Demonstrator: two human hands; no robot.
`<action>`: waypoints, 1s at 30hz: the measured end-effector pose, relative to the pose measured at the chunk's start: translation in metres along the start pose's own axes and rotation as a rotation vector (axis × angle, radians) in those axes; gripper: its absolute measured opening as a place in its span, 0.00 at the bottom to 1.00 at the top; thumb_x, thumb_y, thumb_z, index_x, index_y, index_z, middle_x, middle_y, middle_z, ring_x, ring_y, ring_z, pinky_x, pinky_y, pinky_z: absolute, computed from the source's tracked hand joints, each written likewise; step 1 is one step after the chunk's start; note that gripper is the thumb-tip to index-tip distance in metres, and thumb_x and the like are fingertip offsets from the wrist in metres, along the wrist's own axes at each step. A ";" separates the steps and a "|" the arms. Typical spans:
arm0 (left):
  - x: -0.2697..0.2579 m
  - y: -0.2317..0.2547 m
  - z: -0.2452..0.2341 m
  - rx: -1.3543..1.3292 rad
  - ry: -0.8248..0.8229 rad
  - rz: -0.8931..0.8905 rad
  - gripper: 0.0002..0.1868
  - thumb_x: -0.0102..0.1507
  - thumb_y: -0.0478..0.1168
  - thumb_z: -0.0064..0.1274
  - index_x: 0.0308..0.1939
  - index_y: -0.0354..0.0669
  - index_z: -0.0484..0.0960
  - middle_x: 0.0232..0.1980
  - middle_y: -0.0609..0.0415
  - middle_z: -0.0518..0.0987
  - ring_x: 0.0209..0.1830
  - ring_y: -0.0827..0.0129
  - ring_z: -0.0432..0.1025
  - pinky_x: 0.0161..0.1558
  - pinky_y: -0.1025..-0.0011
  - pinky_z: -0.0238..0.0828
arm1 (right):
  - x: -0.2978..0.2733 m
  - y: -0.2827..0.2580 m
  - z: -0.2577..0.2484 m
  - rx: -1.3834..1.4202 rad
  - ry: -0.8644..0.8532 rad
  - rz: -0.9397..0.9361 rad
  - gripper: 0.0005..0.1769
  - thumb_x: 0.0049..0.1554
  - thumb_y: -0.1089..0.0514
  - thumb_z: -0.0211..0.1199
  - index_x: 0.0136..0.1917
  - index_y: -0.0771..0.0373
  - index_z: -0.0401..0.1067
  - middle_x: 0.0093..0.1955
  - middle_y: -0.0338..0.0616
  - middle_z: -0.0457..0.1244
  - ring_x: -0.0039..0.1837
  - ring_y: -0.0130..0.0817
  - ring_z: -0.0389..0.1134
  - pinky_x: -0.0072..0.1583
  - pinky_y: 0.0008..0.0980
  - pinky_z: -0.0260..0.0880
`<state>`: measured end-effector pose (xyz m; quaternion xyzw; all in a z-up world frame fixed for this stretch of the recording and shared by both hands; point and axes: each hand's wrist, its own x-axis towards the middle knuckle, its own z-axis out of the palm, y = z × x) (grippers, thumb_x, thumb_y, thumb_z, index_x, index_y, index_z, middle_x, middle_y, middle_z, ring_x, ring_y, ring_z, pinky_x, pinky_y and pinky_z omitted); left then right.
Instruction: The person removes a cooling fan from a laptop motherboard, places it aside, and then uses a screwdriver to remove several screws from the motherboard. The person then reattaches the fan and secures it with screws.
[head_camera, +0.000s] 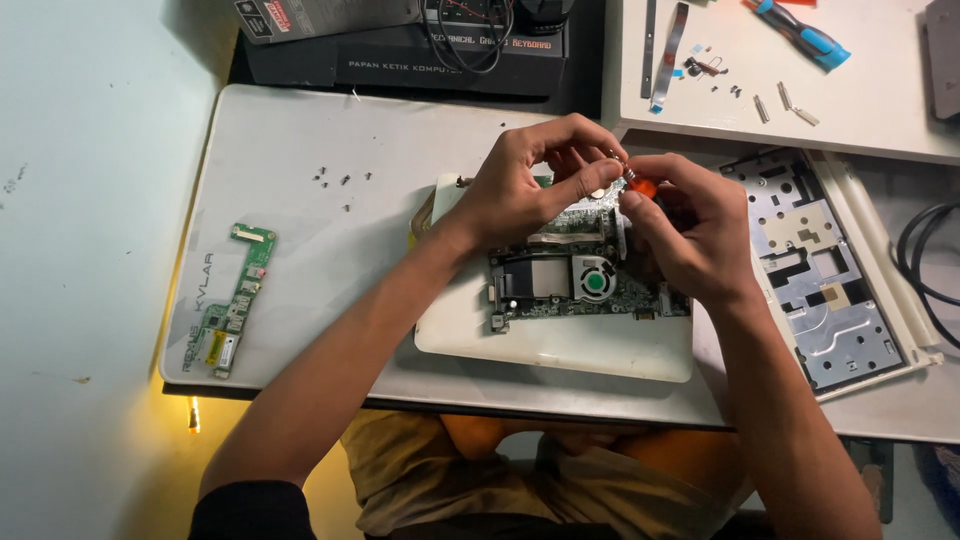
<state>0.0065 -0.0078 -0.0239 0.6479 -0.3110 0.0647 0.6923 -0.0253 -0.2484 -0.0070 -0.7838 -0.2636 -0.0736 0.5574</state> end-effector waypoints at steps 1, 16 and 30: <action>0.000 0.008 -0.006 0.005 0.005 0.000 0.09 0.79 0.47 0.67 0.62 0.55 0.91 0.43 0.55 0.93 0.38 0.76 0.83 0.46 0.75 0.80 | 0.000 -0.005 -0.001 0.004 -0.004 -0.004 0.09 0.72 0.67 0.68 0.63 0.72 0.83 0.40 0.50 0.65 0.31 0.36 0.68 0.35 0.34 0.70; 0.000 0.007 -0.141 1.010 0.014 -0.024 0.17 0.82 0.48 0.53 0.43 0.47 0.87 0.38 0.58 0.86 0.35 0.55 0.78 0.34 0.54 0.67 | 0.007 -0.014 0.000 -0.302 -0.050 0.054 0.21 0.76 0.67 0.73 0.79 0.67 0.77 0.68 0.54 0.76 0.61 0.31 0.75 0.56 0.27 0.72; -0.003 -0.046 -0.122 1.263 0.045 -0.046 0.12 0.72 0.47 0.58 0.34 0.50 0.85 0.31 0.61 0.82 0.29 0.54 0.79 0.32 0.52 0.75 | 0.086 0.015 0.042 -0.663 -0.223 -0.173 0.14 0.73 0.59 0.75 0.70 0.60 0.90 0.62 0.46 0.78 0.53 0.42 0.80 0.55 0.42 0.77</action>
